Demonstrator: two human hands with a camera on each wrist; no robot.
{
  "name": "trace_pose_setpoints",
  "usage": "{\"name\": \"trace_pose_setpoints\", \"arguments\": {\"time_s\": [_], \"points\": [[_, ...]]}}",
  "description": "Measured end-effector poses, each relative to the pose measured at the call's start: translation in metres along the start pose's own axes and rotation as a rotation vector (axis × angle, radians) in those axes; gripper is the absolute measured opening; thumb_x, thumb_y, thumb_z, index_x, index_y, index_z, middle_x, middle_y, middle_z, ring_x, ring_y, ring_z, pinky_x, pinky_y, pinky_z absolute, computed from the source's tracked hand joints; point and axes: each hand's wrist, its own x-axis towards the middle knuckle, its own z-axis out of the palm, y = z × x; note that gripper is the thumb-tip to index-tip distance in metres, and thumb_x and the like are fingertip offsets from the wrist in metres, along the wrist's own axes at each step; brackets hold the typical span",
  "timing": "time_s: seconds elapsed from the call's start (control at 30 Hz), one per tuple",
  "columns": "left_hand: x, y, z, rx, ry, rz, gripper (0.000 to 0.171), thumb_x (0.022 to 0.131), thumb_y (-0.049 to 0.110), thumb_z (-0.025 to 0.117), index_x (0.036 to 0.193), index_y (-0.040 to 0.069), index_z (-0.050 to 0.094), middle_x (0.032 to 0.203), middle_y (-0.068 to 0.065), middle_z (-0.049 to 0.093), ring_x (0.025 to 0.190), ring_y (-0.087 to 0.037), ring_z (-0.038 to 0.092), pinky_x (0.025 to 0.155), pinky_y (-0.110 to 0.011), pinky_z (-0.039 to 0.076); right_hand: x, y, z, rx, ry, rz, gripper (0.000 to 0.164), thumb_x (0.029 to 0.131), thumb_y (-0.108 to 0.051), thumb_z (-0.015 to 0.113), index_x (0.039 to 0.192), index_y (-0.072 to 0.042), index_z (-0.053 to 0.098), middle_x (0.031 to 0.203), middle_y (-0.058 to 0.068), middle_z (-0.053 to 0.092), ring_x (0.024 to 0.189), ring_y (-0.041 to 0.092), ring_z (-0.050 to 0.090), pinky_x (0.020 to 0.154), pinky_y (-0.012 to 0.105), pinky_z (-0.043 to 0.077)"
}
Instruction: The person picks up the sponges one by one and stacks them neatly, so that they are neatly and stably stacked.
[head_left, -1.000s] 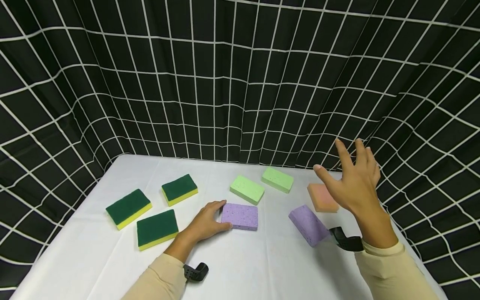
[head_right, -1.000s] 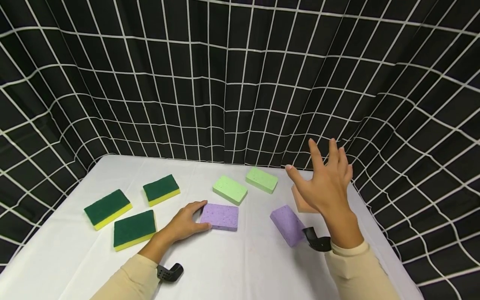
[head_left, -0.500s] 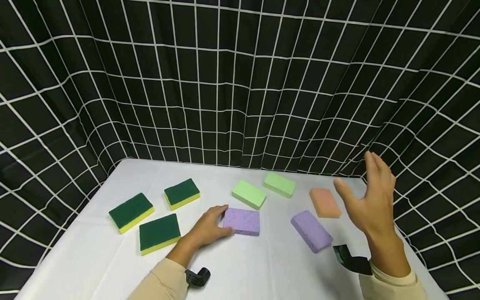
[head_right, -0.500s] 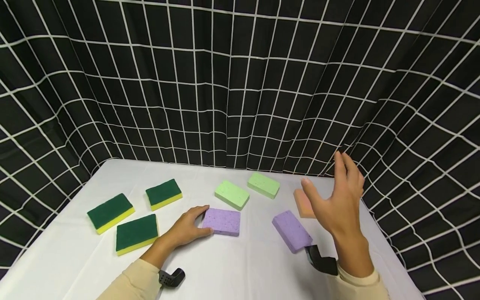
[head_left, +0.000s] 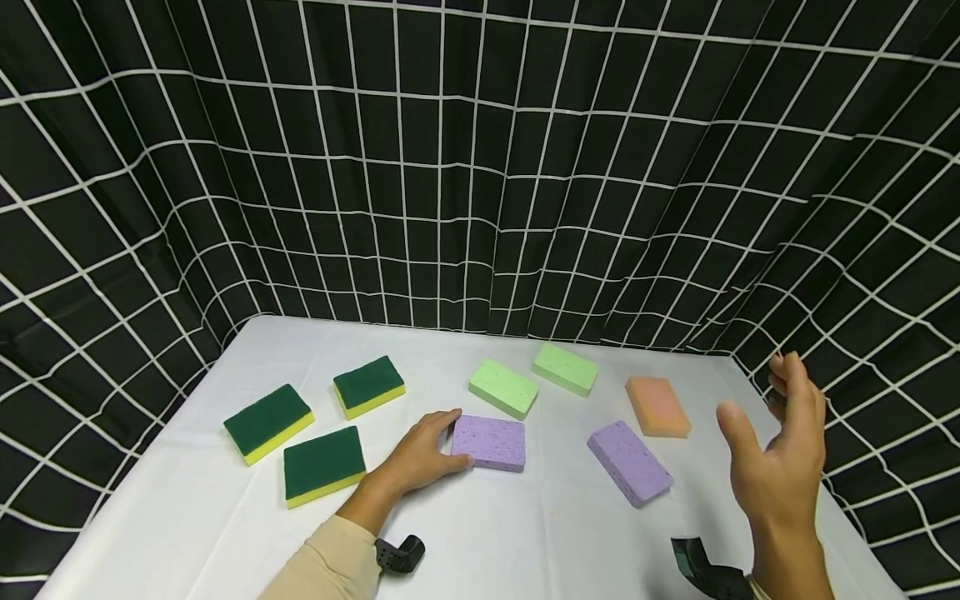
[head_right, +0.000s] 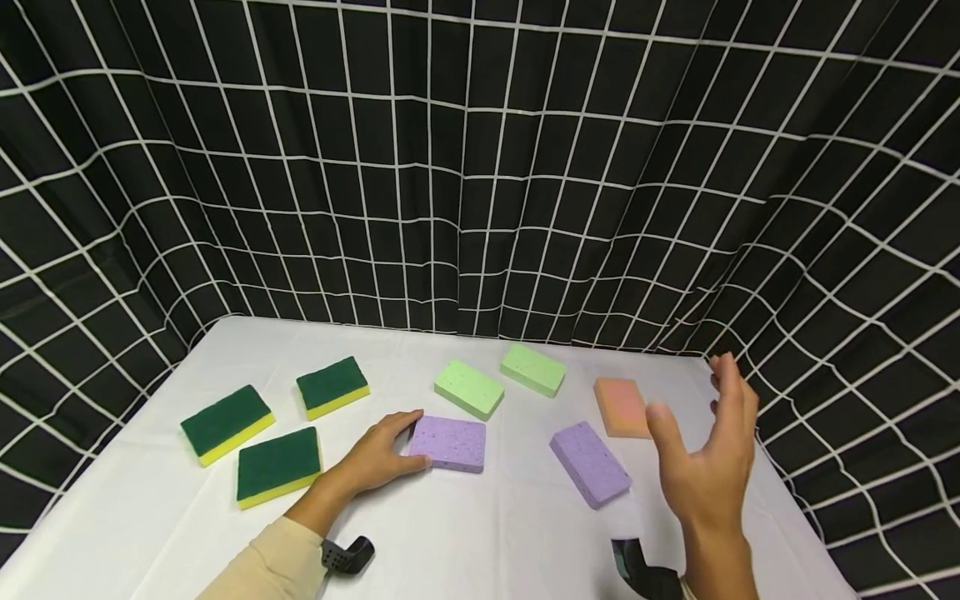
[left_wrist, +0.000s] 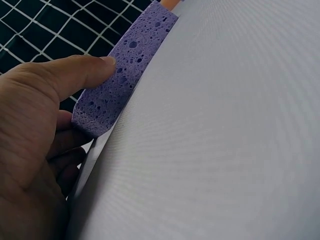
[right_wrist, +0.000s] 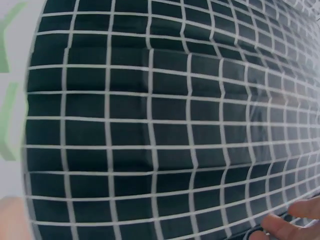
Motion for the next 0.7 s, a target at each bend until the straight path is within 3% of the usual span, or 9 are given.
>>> {"name": "trace_pose_setpoints", "arguments": {"time_s": [0.17,0.33,0.5,0.6,0.7], "points": [[0.001,0.000,0.001,0.002,-0.007,-0.012,0.079,0.079,0.035,0.079,0.142,0.003,0.045,0.141,-0.019,0.044,0.131,-0.037,0.037,0.107,-0.052,0.031,-0.019,0.014,-0.002,-0.069,-0.038,0.167,0.069,0.089,-0.020,0.061,0.152,-0.018,0.033,0.144,0.011,0.040,0.129,0.016,0.037,0.102,0.021,0.027],[0.000,0.000,-0.001,-0.005,0.003,-0.024,0.078,0.079,0.033,0.079,0.143,0.004,0.046,0.141,-0.020,0.043,0.132,-0.038,0.036,0.107,-0.053,0.030,-0.034,0.032,0.000,-0.092,-0.071,0.306,0.068,0.093,-0.019,0.058,0.153,-0.013,0.028,0.144,0.013,0.039,0.130,0.028,0.038,0.104,0.022,0.029],[-0.001,-0.002,0.000,-0.007,-0.002,-0.023,0.077,0.079,0.033,0.079,0.143,0.004,0.046,0.141,-0.020,0.044,0.132,-0.039,0.036,0.107,-0.053,0.030,-0.048,0.052,0.005,-0.072,-0.114,0.435,0.068,0.095,-0.019,0.059,0.154,-0.012,0.026,0.143,0.015,0.040,0.127,0.025,0.039,0.099,0.019,0.033],[-0.002,-0.001,0.001,-0.017,-0.003,-0.013,0.077,0.079,0.033,0.079,0.142,0.002,0.046,0.140,-0.021,0.044,0.131,-0.038,0.037,0.106,-0.053,0.031,-0.057,0.064,0.008,-0.066,-0.166,0.498,0.070,0.095,-0.021,0.060,0.154,-0.009,0.023,0.144,0.018,0.038,0.127,0.030,0.038,0.099,0.024,0.034],[-0.002,0.000,0.001,-0.021,-0.002,-0.006,0.077,0.080,0.033,0.079,0.142,0.003,0.045,0.140,-0.019,0.044,0.131,-0.037,0.037,0.107,-0.052,0.031,-0.065,0.075,0.011,-0.057,-0.238,0.552,0.076,0.095,-0.026,0.061,0.154,-0.007,0.018,0.146,0.022,0.034,0.129,0.037,0.035,0.101,0.038,0.034]]}}
